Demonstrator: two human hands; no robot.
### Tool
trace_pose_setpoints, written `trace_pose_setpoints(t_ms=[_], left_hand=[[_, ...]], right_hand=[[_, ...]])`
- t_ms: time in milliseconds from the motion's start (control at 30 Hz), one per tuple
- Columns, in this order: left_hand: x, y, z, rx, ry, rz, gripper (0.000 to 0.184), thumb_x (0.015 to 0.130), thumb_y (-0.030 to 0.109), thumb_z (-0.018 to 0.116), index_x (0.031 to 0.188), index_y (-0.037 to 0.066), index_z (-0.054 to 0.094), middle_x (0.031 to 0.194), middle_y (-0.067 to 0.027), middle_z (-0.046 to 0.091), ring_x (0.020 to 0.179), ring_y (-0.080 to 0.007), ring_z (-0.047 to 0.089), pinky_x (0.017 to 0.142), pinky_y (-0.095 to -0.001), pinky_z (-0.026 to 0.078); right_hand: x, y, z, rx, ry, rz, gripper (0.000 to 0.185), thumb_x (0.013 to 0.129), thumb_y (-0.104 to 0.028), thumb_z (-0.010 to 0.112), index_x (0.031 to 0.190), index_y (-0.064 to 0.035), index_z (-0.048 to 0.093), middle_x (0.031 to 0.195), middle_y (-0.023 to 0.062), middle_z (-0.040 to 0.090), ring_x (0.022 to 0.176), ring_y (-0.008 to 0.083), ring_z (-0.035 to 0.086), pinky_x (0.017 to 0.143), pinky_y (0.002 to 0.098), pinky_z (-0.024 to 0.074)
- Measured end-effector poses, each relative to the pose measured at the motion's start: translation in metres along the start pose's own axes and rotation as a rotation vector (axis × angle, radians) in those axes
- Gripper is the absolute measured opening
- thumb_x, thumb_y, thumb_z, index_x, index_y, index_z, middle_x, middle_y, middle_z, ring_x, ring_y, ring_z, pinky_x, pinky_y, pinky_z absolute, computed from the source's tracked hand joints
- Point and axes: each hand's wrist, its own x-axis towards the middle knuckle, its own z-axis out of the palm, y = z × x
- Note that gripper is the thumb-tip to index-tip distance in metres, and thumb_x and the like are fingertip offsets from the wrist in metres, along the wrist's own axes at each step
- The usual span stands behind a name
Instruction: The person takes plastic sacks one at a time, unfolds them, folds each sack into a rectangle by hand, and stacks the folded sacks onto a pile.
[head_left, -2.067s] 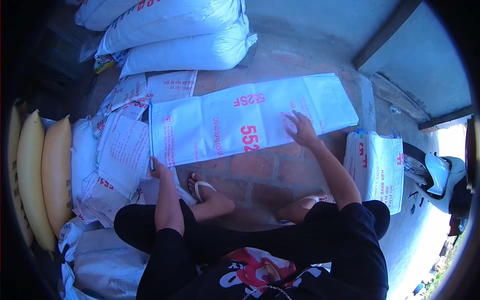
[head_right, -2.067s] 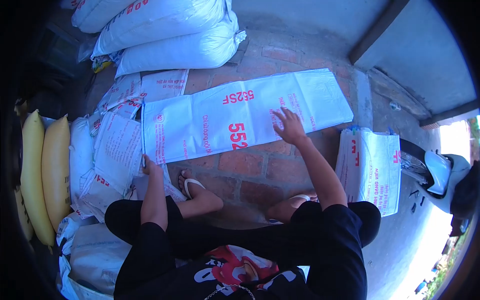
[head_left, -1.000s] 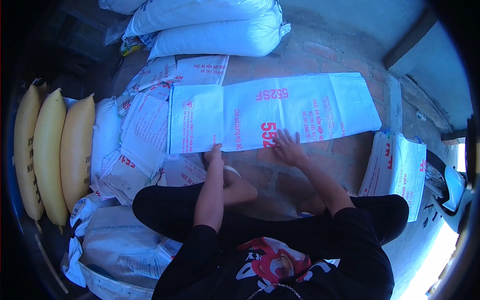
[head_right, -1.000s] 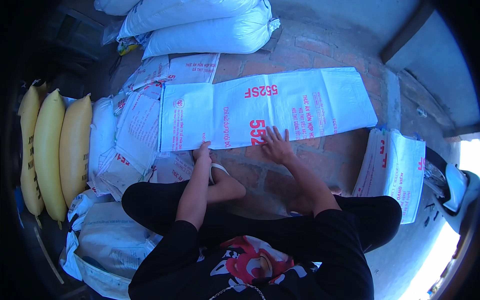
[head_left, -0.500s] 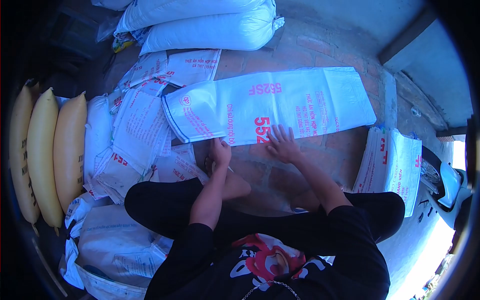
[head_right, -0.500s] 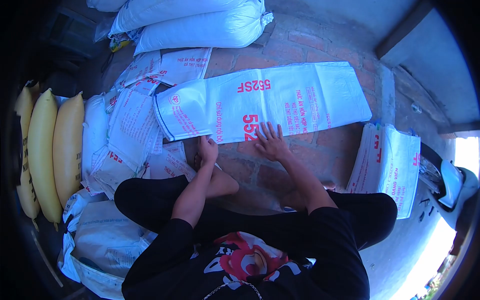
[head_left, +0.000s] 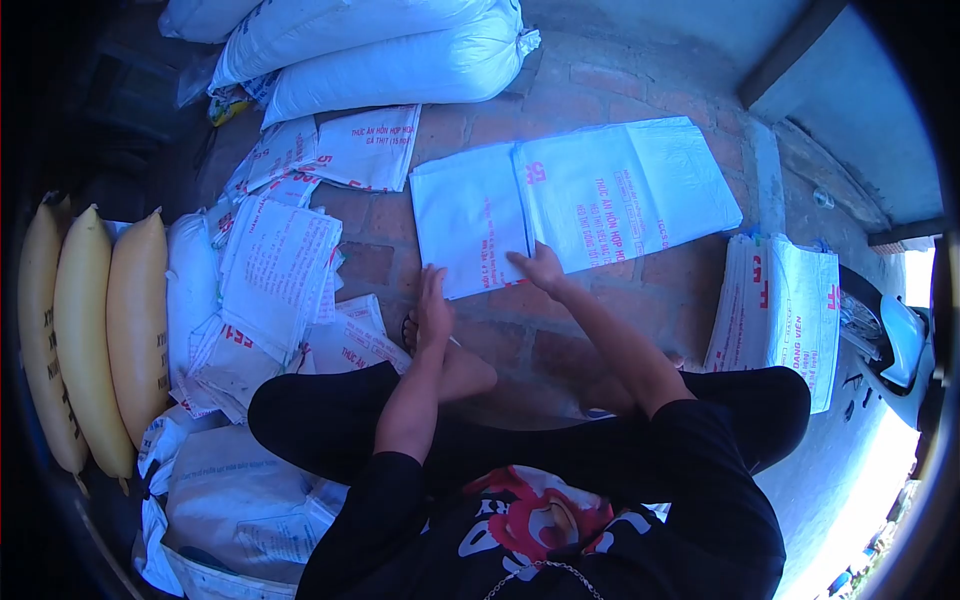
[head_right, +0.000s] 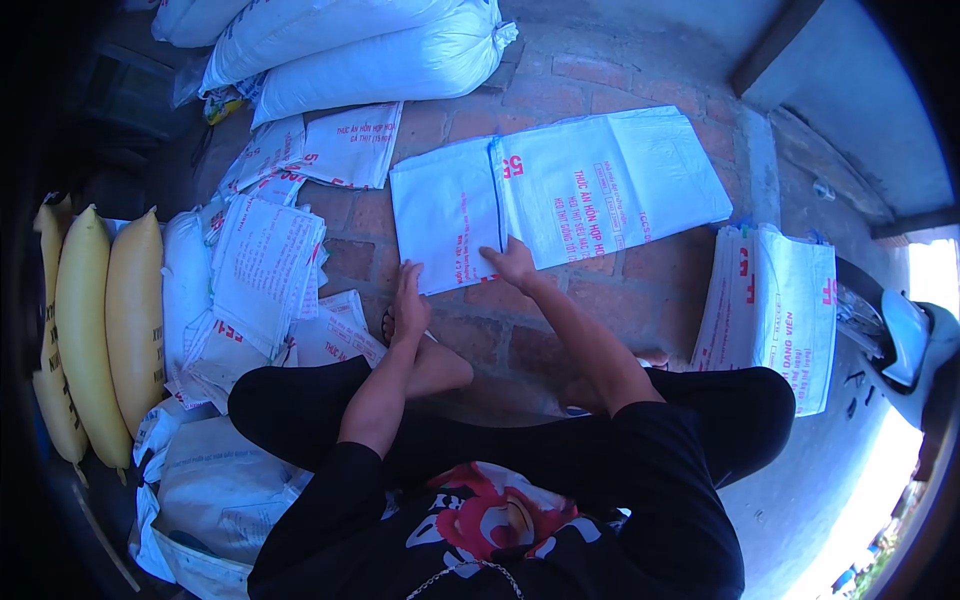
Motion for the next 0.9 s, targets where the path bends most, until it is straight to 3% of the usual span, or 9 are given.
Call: trace_pose_setpoints(t_ms=[100,200,300,400,500,600,700,800,900], left_hand=[[-0.004,0.004,-0.004,0.046,-0.076,-0.164,0.067,0.082,-0.015,0.050,0.145,0.006,0.044,0.158,-0.0253,0.030,0.145,-0.0413,0.035,0.117,-0.0448,0.035],[-0.004,0.008,-0.007,0.167,-0.234,-0.183,0.073,0.083,-0.009,0.056,0.151,0.007,0.036,0.159,-0.0261,0.027,0.145,-0.0423,0.034,0.115,-0.0450,0.037],[-0.006,0.013,-0.008,0.176,-0.110,-0.057,0.063,0.086,0.002,0.061,0.146,0.003,0.041,0.154,-0.0269,0.037,0.137,-0.0411,0.046,0.107,-0.0440,0.045],[0.016,0.012,-0.003,-0.575,0.064,-0.536,0.062,0.087,0.007,0.063,0.145,0.003,0.043,0.145,-0.0216,0.048,0.130,-0.0330,0.053,0.106,-0.0416,0.045],[0.038,0.002,-0.020,-0.651,-0.073,-0.822,0.053,0.087,0.008,0.063,0.138,0.001,0.050,0.128,-0.0150,0.061,0.116,-0.0266,0.062,0.101,-0.0397,0.048],[0.064,0.010,-0.049,-1.013,-0.234,-0.854,0.051,0.085,0.010,0.064,0.134,0.000,0.051,0.116,-0.0128,0.066,0.110,-0.0250,0.064,0.095,-0.0382,0.051],[0.094,0.046,-0.068,-1.202,-0.326,-0.654,0.045,0.086,0.008,0.064,0.128,-0.001,0.052,0.116,-0.0139,0.064,0.111,-0.0243,0.064,0.091,-0.0399,0.055],[0.114,0.122,-0.069,-1.179,-0.413,-0.489,0.044,0.087,0.007,0.066,0.127,0.000,0.050,0.116,-0.0137,0.063,0.108,-0.0240,0.065,0.089,-0.0405,0.057],[0.111,0.204,-0.057,-1.191,-0.605,-0.349,0.040,0.094,0.014,0.068,0.127,0.002,0.049,0.114,-0.0109,0.063,0.101,-0.0194,0.067,0.086,-0.0362,0.057]], right_hand=[[0.001,0.008,-0.006,-0.065,0.128,0.025,0.068,0.085,-0.038,0.078,0.133,0.0029,0.052,0.109,0.0200,0.071,0.097,0.0321,0.070,0.089,0.0401,0.0537],[-0.005,0.016,-0.013,-0.178,0.233,-0.066,0.059,0.086,-0.037,0.076,0.126,0.0011,0.057,0.106,0.0191,0.069,0.100,0.0340,0.068,0.090,0.0422,0.0527],[-0.018,0.024,-0.015,-0.356,0.491,-0.390,0.051,0.086,-0.032,0.075,0.124,-0.0029,0.060,0.107,0.0163,0.066,0.103,0.0341,0.064,0.091,0.0441,0.0514],[-0.032,0.026,-0.025,-0.731,0.347,-0.492,0.047,0.086,-0.030,0.073,0.125,-0.0075,0.061,0.114,0.0144,0.063,0.108,0.0328,0.060,0.093,0.0442,0.0495],[-0.035,0.040,-0.020,-0.802,0.205,-0.362,0.044,0.085,-0.032,0.073,0.122,-0.0087,0.064,0.119,0.0128,0.062,0.108,0.0306,0.059,0.094,0.0446,0.0484],[-0.062,0.029,-0.013,-0.721,0.372,-0.551,0.038,0.086,-0.031,0.072,0.117,-0.0089,0.067,0.113,0.0135,0.065,0.105,0.0339,0.059,0.092,0.0460,0.0487],[-0.074,0.022,-0.003,-0.682,0.474,-0.615,0.034,0.084,-0.027,0.073,0.113,-0.0088,0.069,0.103,0.0117,0.068,0.103,0.0337,0.059,0.091,0.0461,0.0489],[-0.074,0.031,0.013,-0.566,0.564,-0.390,0.038,0.083,-0.028,0.074,0.115,-0.0080,0.068,0.105,0.0105,0.070,0.104,0.0327,0.061,0.093,0.0467,0.0470],[-0.072,0.041,0.023,-0.327,0.673,-0.174,0.036,0.084,-0.028,0.075,0.111,-0.0058,0.068,0.096,0.0122,0.073,0.094,0.0340,0.066,0.084,0.0430,0.0520]])
